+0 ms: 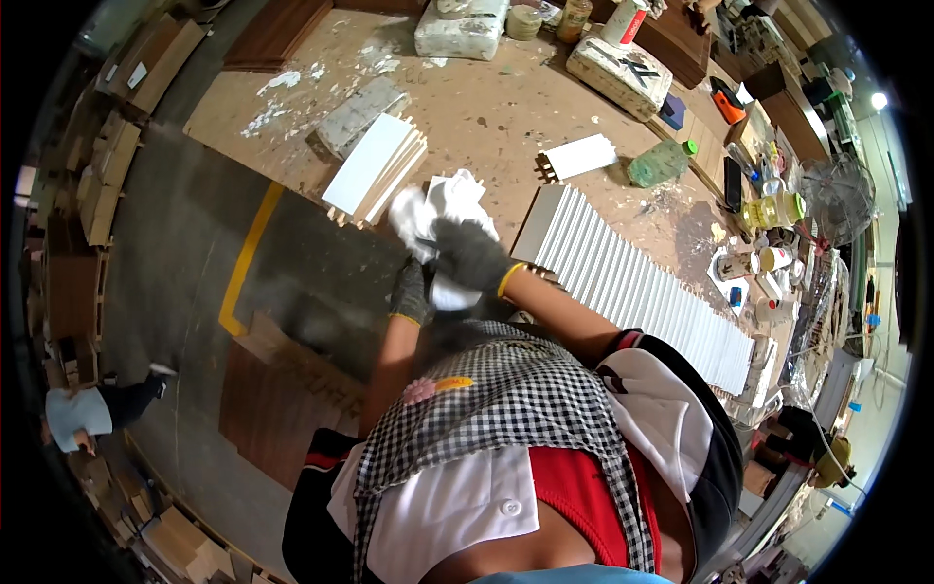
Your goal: The person sands a row of wooden slats with a sanding block, wipes the slats with a cloth, and stacks them together on the workbench.
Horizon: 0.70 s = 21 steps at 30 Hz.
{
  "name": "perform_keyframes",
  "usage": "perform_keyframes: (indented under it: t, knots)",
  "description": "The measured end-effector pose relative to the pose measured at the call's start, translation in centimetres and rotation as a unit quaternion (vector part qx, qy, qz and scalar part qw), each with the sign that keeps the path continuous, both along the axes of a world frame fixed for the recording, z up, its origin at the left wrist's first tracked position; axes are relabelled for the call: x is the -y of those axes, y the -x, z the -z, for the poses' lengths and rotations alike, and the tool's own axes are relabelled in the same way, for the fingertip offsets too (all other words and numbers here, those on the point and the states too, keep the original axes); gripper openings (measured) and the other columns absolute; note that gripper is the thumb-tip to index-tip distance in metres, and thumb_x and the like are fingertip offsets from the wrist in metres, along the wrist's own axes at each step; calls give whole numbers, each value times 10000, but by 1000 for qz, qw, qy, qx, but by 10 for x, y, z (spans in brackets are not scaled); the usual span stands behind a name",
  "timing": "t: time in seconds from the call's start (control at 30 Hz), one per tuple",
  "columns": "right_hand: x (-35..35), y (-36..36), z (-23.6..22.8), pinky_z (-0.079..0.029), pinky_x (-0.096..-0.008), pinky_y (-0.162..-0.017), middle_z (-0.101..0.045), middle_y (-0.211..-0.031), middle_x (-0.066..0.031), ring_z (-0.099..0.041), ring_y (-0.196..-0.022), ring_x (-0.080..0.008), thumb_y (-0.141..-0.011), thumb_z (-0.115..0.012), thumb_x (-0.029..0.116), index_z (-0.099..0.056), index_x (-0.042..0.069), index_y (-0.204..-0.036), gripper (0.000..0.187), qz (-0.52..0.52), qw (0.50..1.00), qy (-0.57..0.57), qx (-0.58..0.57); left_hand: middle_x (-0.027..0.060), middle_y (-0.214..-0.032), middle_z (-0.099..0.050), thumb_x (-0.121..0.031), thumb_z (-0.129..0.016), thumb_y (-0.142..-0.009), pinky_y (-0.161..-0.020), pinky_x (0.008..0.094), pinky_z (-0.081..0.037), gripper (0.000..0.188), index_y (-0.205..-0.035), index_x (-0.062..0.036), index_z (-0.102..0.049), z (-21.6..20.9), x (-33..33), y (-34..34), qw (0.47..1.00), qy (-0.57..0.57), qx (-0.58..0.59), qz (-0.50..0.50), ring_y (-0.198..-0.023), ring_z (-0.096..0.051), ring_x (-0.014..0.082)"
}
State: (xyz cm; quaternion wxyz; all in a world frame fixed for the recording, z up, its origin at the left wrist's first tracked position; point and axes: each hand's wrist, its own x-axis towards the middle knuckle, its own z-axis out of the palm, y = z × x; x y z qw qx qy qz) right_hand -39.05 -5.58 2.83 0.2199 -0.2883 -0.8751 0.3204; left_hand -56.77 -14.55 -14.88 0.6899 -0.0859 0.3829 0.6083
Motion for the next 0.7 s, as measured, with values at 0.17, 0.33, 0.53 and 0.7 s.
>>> perform_keyframes:
  t: [0.17, 0.33, 0.53, 0.7]
  knots:
    - [-61, -5, 16, -399, -537, -1121, -502, -1543, -135, -433, -1447, -364, -1014, -559, 357, -593, 179, -1444, 466, 119, 987, -32, 98, 133, -1181, -673, -136, -700, -962, -864, 394, -598, 334, -1264, -30, -606, -79, -9, -31, 990, 47, -122, 60, -1013, -660, 251]
    - [-4, 11, 2, -354, -597, -1154, -510, -1519, -171, -378, -1483, -347, -992, -605, 346, -575, 94, -1449, 523, 44, 989, -60, 127, 78, -1063, -697, -218, -609, -1041, -745, 316, -591, 243, -1209, -48, -655, -74, -10, -25, 998, 31, -50, -25, -887, -667, 192]
    - [-23, -8, 26, -332, -508, -1207, -521, -1525, -183, -401, -1477, -366, -1046, -543, 357, -591, 80, -1431, 477, 88, 989, -41, 114, 112, -1027, -657, -304, -658, -1013, -745, 455, -566, 333, -1218, -43, -637, -85, -8, -34, 989, 98, -114, -3, -893, -643, 282]
    - [-48, -12, 40, -399, -512, -1152, -516, -1519, -191, -432, -1447, -383, -1023, -562, 368, -543, 124, -1485, 524, 166, 969, -73, 169, 171, -1075, -675, -321, -639, -1017, -758, 537, -598, 416, -1296, -16, -590, -113, -17, -45, 990, 101, -92, 41, -963, -676, 351]
